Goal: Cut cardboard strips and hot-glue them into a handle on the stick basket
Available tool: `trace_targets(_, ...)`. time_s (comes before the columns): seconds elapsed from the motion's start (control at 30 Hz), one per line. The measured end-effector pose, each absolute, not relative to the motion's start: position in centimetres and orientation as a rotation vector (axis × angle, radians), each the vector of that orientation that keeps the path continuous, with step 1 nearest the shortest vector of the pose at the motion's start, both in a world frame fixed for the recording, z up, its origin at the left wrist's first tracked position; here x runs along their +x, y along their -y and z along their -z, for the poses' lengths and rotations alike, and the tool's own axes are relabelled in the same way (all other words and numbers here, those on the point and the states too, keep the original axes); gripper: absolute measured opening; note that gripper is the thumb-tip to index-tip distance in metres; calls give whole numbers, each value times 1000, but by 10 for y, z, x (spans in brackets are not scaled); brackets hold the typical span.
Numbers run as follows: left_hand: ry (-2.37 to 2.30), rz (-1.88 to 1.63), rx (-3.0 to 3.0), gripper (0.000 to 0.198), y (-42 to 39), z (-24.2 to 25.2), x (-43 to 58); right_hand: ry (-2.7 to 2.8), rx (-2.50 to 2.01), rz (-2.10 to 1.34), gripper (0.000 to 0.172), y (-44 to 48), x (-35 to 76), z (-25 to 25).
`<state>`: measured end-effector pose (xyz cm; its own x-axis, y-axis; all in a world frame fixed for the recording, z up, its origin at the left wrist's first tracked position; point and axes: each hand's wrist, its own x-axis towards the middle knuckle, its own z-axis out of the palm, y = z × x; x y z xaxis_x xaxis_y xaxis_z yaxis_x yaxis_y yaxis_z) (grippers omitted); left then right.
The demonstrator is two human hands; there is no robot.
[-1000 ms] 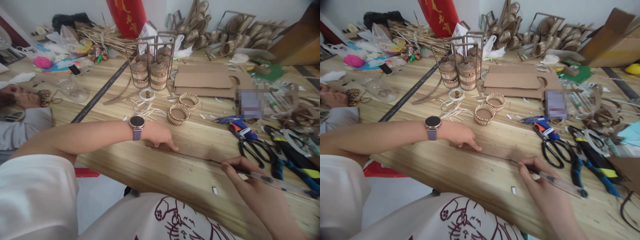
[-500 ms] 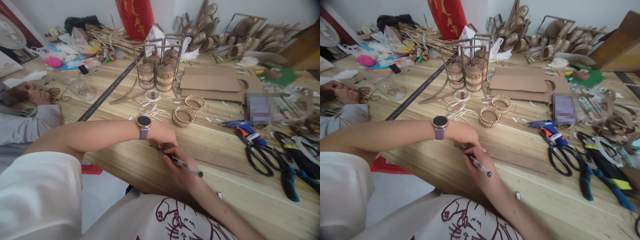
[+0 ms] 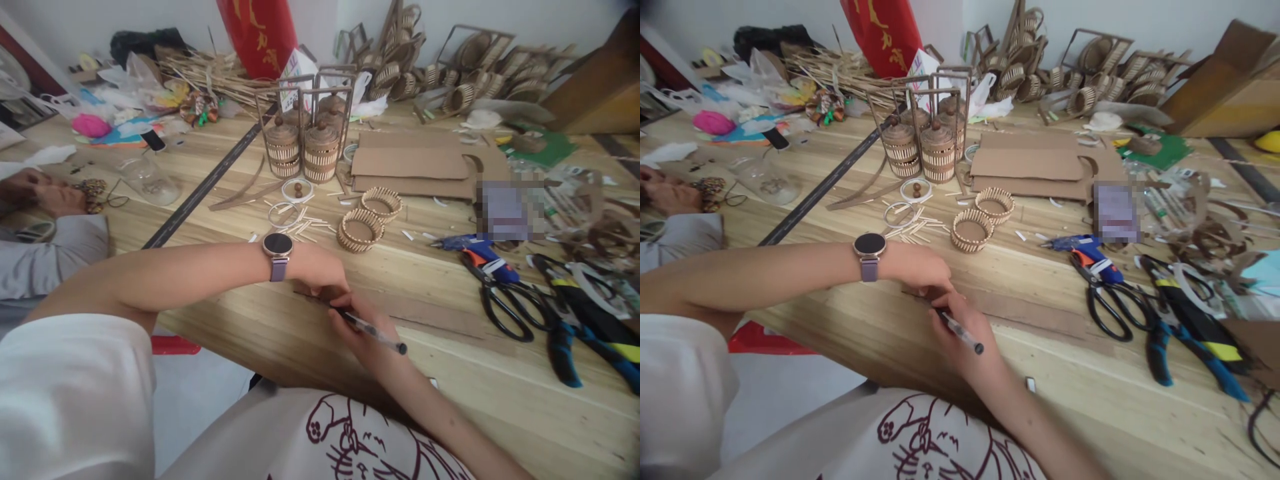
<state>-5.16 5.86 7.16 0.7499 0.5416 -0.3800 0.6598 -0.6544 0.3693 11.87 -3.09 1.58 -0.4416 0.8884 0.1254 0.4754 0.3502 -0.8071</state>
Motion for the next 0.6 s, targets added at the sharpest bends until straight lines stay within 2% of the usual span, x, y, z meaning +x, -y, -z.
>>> trace_targets(0.1, -760, 521, 2486, 71, -58, -77, -50, 2000, -1304, -956, 15, 31, 153, -26)
trace_targets(0.17, -745, 613, 2529, 80, -58, -79, -49, 1967, -1422, -887, 20, 31, 189, -32)
trace_targets(0.37, -728, 717, 2594, 81, -57, -79, -47, 2031, -1569, -412, 31, 19, 277, -31)
trace_targets(0.47, -736, 696, 2656, 80, -53, -80, -47, 2286, -1352, -367, 34, 4, 278, -26)
trace_targets(0.6, -803, 617, 2751, 74, -49, -92, -55, 2604, -1052, -338, 29, -16, 264, -17)
